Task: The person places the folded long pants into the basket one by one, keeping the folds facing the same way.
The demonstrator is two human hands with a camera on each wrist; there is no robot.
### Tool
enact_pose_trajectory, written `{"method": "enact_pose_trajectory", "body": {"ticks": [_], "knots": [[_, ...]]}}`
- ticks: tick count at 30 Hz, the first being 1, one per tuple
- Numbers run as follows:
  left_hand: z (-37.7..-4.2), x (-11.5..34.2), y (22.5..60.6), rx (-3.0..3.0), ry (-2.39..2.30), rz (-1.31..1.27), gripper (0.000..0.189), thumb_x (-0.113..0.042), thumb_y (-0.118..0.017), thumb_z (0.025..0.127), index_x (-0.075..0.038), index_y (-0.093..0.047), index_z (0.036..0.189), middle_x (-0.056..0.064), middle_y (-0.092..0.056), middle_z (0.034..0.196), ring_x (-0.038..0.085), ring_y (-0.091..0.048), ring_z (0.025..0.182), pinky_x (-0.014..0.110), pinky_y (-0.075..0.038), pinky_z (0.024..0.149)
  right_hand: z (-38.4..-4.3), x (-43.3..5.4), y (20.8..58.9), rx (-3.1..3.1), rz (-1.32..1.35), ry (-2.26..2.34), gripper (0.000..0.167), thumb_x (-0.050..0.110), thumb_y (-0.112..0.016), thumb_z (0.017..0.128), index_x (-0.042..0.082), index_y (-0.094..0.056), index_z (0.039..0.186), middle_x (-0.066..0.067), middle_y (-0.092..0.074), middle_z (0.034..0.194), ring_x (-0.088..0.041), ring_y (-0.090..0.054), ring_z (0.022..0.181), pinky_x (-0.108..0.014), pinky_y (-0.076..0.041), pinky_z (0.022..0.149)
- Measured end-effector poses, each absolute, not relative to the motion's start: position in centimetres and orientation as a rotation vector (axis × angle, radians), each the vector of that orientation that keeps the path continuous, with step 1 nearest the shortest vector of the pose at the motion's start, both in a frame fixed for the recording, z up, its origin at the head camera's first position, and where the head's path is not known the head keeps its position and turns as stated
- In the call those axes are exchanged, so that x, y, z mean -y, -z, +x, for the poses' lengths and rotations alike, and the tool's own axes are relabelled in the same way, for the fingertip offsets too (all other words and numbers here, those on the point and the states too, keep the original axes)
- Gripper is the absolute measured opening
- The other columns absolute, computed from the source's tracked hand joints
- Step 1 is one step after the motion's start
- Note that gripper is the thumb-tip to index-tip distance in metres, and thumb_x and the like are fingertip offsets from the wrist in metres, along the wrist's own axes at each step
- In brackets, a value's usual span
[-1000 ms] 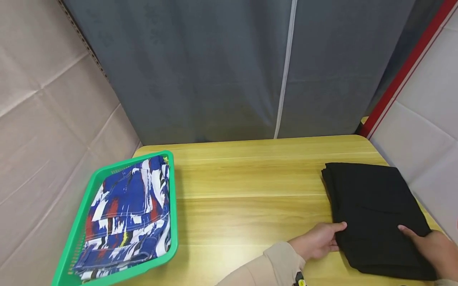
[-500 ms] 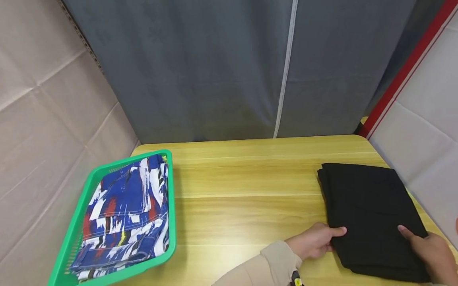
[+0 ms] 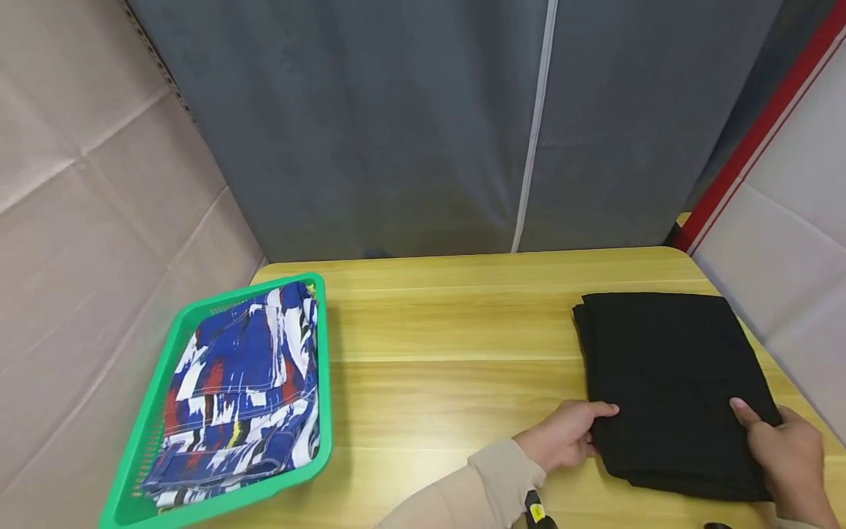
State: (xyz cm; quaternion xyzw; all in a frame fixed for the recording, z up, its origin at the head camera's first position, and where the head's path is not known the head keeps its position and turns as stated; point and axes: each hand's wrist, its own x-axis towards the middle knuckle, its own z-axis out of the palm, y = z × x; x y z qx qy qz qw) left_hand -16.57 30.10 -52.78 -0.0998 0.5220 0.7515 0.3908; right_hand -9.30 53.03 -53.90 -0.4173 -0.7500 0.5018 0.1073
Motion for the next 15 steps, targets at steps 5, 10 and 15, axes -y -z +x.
{"method": "enact_pose_trajectory", "body": {"ticks": [5, 10, 15], "knots": [[-17.7, -28.5, 52.8, -1.337, -1.942, -0.19, 0.018, -0.005, -0.063, 0.084, 0.0, -0.06, 0.102, 0.012, -0.068, 0.099, 0.032, -0.065, 0.102, 0.054, -0.05, 0.094, -10.5, -50.7, 52.4, 2.321, -1.21, -1.321, 0.071, 0.046, -0.048, 0.097, -0.02, -0.039, 0.122, 0.009, -0.048, 0.055, -0.007, -0.049, 0.046, -0.027, -0.045, 0.044], [-18.5, -26.7, 52.6, -1.337, -1.991, -0.127, 0.018, -0.005, -0.061, 0.083, -0.003, -0.061, 0.1, 0.01, -0.069, 0.098, 0.03, -0.066, 0.1, 0.051, -0.051, 0.093, -11.5, -49.0, 51.4, 2.381, -1.189, -1.22, 0.064, 0.045, -0.047, 0.097, -0.016, -0.046, 0.116, 0.003, -0.05, 0.054, -0.01, -0.048, 0.045, -0.027, -0.043, 0.044], [-18.9, -24.8, 51.9, -1.375, -2.009, -0.083, 0.016, -0.006, -0.061, 0.082, -0.003, -0.064, 0.098, 0.009, -0.071, 0.096, 0.028, -0.067, 0.095, 0.044, -0.055, 0.085, -12.3, -47.6, 50.5, 2.387, -1.107, -1.194, 0.065, 0.043, -0.052, 0.096, -0.017, -0.048, 0.12, 0.005, -0.052, 0.058, -0.006, -0.045, 0.049, -0.021, -0.04, 0.046]]}}
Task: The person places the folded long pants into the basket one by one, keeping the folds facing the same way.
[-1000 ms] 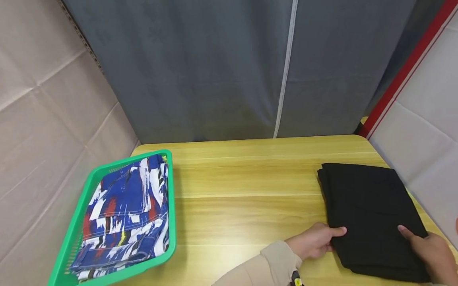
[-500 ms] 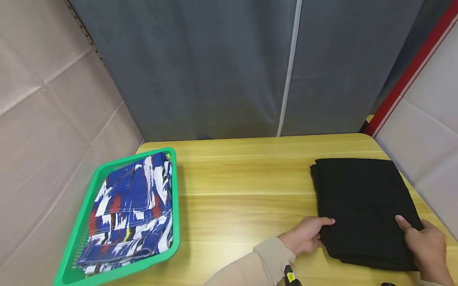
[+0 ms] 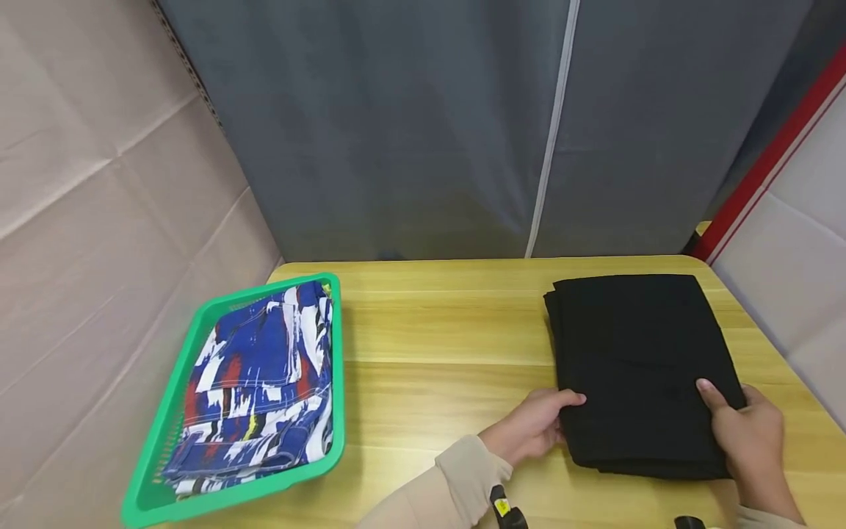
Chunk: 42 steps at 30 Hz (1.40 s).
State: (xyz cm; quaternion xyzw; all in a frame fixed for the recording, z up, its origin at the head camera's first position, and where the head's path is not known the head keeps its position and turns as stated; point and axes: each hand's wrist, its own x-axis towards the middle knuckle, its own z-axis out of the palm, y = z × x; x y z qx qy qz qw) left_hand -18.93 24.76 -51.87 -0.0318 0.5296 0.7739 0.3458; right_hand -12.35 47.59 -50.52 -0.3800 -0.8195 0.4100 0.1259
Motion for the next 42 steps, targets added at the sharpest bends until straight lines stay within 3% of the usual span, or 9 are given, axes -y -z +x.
{"method": "enact_pose_trajectory", "body": {"ticks": [8, 12, 15, 18, 22, 29, 37, 42], "knots": [[-18.8, -22.2, 49.8, -1.419, -2.012, -0.003, 0.016, -0.01, -0.062, 0.084, -0.005, -0.067, 0.098, 0.004, -0.07, 0.091, 0.017, -0.067, 0.081, 0.027, -0.054, 0.071, -13.1, -45.8, 49.3, 2.356, -1.075, -1.262, 0.067, 0.044, -0.053, 0.095, -0.015, -0.046, 0.126, 0.013, -0.049, 0.06, -0.005, -0.047, 0.05, -0.022, -0.043, 0.046], [-18.7, -21.1, 48.9, -1.427, -2.031, 0.043, 0.017, -0.011, -0.062, 0.085, -0.004, -0.068, 0.1, 0.002, -0.069, 0.091, 0.011, -0.063, 0.076, 0.021, -0.049, 0.066, -13.3, -44.9, 48.9, 2.301, -1.047, -1.352, 0.061, 0.044, -0.054, 0.095, -0.012, -0.049, 0.118, 0.018, -0.048, 0.057, -0.006, -0.05, 0.048, -0.023, -0.045, 0.045], [-18.6, -20.4, 48.2, -1.443, -2.049, 0.065, 0.018, -0.012, -0.062, 0.086, -0.004, -0.067, 0.101, 0.001, -0.069, 0.091, 0.01, -0.063, 0.075, 0.02, -0.048, 0.065, -13.5, -44.2, 48.7, 2.223, -1.009, -1.461, 0.04, 0.041, -0.058, 0.093, 0.003, -0.057, 0.101, 0.02, -0.05, 0.056, -0.005, -0.052, 0.048, -0.023, -0.047, 0.045], [-18.6, -19.6, 47.4, -1.456, -2.071, 0.079, 0.018, -0.012, -0.062, 0.086, -0.004, -0.066, 0.102, 0.003, -0.07, 0.093, 0.01, -0.064, 0.076, 0.019, -0.049, 0.067, -13.8, -43.5, 48.6, 2.154, -0.967, -1.567, 0.021, 0.04, -0.062, 0.092, 0.021, -0.056, 0.088, 0.02, -0.053, 0.056, -0.003, -0.054, 0.048, -0.023, -0.048, 0.045], [-18.7, -18.6, 46.5, -1.452, -2.106, 0.099, 0.022, -0.012, -0.061, 0.087, -0.004, -0.065, 0.107, 0.004, -0.07, 0.098, 0.009, -0.065, 0.08, 0.019, -0.051, 0.072, -14.3, -42.4, 48.1, 2.095, -0.918, -1.675, 0.016, 0.037, -0.065, 0.091, 0.031, -0.055, 0.079, 0.018, -0.055, 0.058, -0.004, -0.056, 0.049, -0.023, -0.048, 0.045], [-18.7, -16.1, 45.0, -1.446, -2.114, 0.16, 0.027, -0.016, -0.059, 0.09, -0.006, -0.063, 0.115, 0.004, -0.07, 0.105, 0.008, -0.064, 0.084, 0.02, -0.051, 0.076, -14.9, -39.8, 47.5, 1.955, -0.848, -1.837, 0.019, 0.032, -0.068, 0.089, 0.032, -0.059, 0.072, 0.015, -0.057, 0.059, -0.004, -0.056, 0.05, -0.022, -0.047, 0.045], [-19.1, -13.2, 44.0, -1.485, -2.122, 0.259, 0.035, -0.017, -0.057, 0.091, -0.001, -0.058, 0.122, 0.008, -0.067, 0.113, 0.007, -0.062, 0.09, 0.02, -0.05, 0.079, -15.6, -36.7, 46.5, 1.854, -0.733, -1.982, 0.012, 0.031, -0.07, 0.088, 0.029, -0.062, 0.079, 0.014, -0.062, 0.064, -0.005, -0.061, 0.053, -0.022, -0.05, 0.047], [-18.9, -11.0, 43.0, -1.526, -2.109, 0.355, 0.039, -0.019, -0.053, 0.094, -0.004, -0.052, 0.13, 0.011, -0.062, 0.123, 0.011, -0.062, 0.101, 0.024, -0.05, 0.088, -15.8, -34.8, 45.6, 1.796, -0.662, -2.069, 0.009, 0.029, -0.07, 0.088, 0.027, -0.063, 0.084, 0.013, -0.064, 0.067, -0.006, -0.063, 0.056, -0.023, -0.052, 0.048]]}}
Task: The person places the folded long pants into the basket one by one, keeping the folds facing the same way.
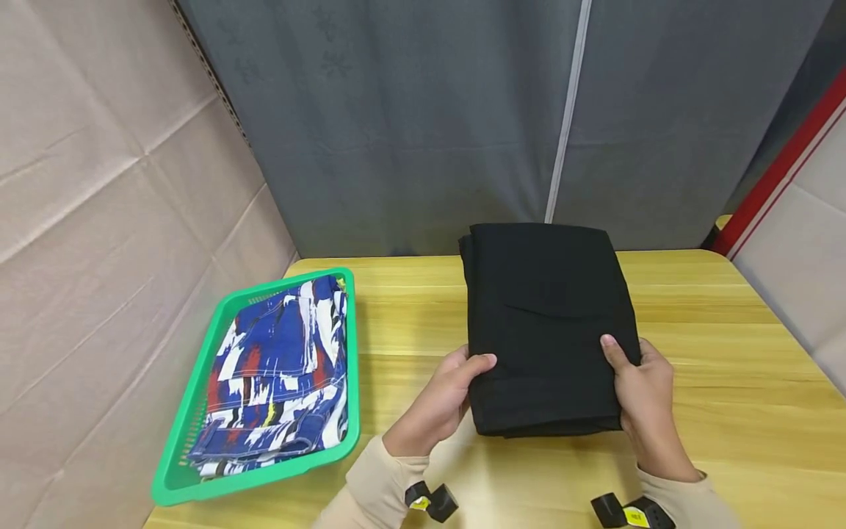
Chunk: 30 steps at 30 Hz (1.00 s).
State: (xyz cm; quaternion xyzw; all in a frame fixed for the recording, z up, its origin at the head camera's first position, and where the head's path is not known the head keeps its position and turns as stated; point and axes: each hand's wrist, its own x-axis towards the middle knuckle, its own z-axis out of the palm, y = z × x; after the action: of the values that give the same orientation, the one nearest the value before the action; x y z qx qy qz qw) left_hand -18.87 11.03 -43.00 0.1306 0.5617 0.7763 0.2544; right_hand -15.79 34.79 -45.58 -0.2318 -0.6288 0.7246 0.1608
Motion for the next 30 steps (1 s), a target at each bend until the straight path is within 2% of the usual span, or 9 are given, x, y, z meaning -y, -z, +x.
{"method": "enact_pose_trajectory", "body": {"ticks": [10, 16, 20, 25, 30], "knots": [[-18.3, -7.4, 41.3, -1.673, -2.144, 0.409, 0.043, -0.018, -0.051, 0.097, -0.003, -0.045, 0.137, 0.015, -0.056, 0.131, 0.016, -0.059, 0.111, 0.031, -0.047, 0.098, -16.7, -30.5, 44.3, 1.734, -0.551, -2.197, 0.009, 0.03, -0.069, 0.089, 0.024, -0.064, 0.094, 0.013, -0.068, 0.073, -0.005, -0.066, 0.063, -0.023, -0.054, 0.054], [-18.5, -4.6, 40.6, -1.743, -2.176, 0.371, 0.049, -0.019, -0.05, 0.097, 0.001, -0.038, 0.141, 0.019, -0.051, 0.136, 0.018, -0.056, 0.116, 0.035, -0.045, 0.105, -17.4, -27.8, 44.1, 1.706, -0.381, -2.314, 0.018, 0.034, -0.058, 0.095, 0.018, -0.06, 0.104, 0.013, -0.066, 0.085, -0.004, -0.066, 0.076, -0.02, -0.055, 0.065], [-18.4, -2.9, 40.2, -1.751, -2.211, 0.31, 0.052, -0.019, -0.05, 0.097, 0.002, -0.036, 0.142, 0.021, -0.054, 0.133, 0.015, -0.061, 0.109, 0.034, -0.05, 0.1, -17.6, -26.0, 44.0, 1.709, -0.272, -2.383, 0.023, 0.036, -0.051, 0.098, 0.017, -0.056, 0.109, 0.014, -0.065, 0.092, -0.002, -0.064, 0.083, -0.019, -0.055, 0.071], [-18.1, -0.8, 39.7, -1.722, -2.252, 0.214, 0.05, -0.019, -0.049, 0.098, -0.003, -0.035, 0.142, 0.016, -0.06, 0.125, 0.013, -0.066, 0.099, 0.035, -0.055, 0.09, -17.9, -24.0, 43.8, 1.752, -0.253, -2.39, 0.02, 0.035, -0.047, 0.1, 0.018, -0.057, 0.105, 0.014, -0.064, 0.088, -0.002, -0.063, 0.08, -0.02, -0.054, 0.069], [-17.4, 1.7, 39.1, -1.729, -2.273, 0.188, 0.048, -0.02, -0.047, 0.099, -0.005, -0.034, 0.143, 0.007, -0.064, 0.116, 0.013, -0.069, 0.094, 0.035, -0.058, 0.084, -18.1, -21.9, 43.2, 1.826, -0.184, -2.415, 0.03, 0.033, -0.04, 0.103, 0.007, -0.048, 0.117, 0.013, -0.062, 0.089, -0.004, -0.063, 0.081, -0.022, -0.055, 0.07]]}}
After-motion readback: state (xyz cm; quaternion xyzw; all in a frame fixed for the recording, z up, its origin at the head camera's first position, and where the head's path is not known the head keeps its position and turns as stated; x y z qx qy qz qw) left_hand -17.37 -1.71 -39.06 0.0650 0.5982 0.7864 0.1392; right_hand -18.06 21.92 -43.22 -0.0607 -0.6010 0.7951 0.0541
